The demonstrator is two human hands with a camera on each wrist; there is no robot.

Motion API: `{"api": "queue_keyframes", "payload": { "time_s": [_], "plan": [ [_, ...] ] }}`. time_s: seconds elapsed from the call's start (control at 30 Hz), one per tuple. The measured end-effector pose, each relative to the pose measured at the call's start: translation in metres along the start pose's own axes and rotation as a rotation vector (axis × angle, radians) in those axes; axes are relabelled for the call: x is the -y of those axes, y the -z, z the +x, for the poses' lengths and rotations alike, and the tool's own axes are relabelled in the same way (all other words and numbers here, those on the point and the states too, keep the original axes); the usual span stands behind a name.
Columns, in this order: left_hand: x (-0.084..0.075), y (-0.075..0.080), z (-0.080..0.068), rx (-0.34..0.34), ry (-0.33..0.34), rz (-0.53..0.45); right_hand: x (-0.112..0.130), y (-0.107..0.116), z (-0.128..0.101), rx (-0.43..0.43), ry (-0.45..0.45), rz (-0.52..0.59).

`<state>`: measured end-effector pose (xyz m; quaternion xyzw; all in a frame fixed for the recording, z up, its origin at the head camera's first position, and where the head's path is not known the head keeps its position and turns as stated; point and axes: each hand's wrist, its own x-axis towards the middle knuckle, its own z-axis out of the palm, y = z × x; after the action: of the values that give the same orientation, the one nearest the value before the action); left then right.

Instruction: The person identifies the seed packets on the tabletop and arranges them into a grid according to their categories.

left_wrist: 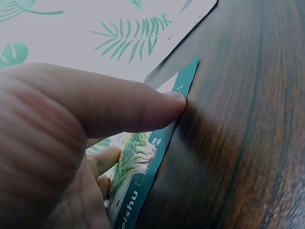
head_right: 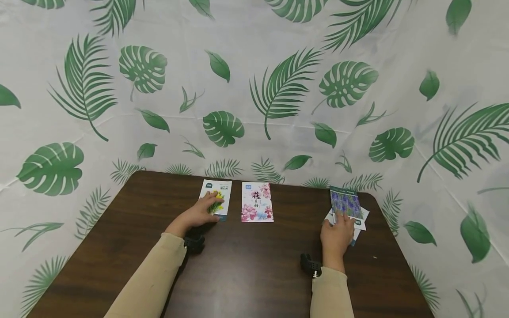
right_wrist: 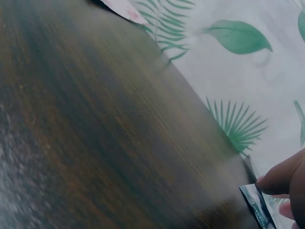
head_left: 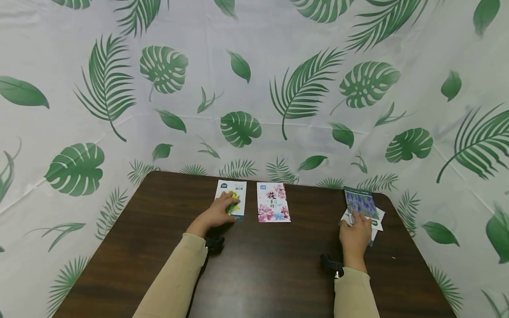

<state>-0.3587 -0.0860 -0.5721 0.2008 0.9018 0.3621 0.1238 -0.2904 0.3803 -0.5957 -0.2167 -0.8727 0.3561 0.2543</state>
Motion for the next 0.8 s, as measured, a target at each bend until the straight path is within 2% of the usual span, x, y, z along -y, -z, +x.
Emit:
{"api": "queue_keyframes", "payload": {
  "time_s": [0.1,0.23,0.43,0.6,0.8],
  "plan": [
    [0.0,0.001,0.0,-0.001,0.001,0.011,-0.001,0.0,0.0,0.038,0.015,-0.046],
    [0.001,0.001,-0.001,0.0,-0.002,0.018,0.003,0.0,-0.002,0.061,0.031,-0.049],
    [0.001,0.0,-0.002,-0.013,-0.006,0.012,0.008,-0.001,-0.007,0.058,0.044,-0.054],
    [0.0,-0.001,-0.003,-0.018,-0.002,0.003,0.011,-0.004,-0.01,0.023,0.105,-0.048],
    [0.0,0.0,-0.001,-0.012,-0.007,-0.009,0.016,-0.004,-0.012,0.022,0.203,-0.103]
  ]
}}
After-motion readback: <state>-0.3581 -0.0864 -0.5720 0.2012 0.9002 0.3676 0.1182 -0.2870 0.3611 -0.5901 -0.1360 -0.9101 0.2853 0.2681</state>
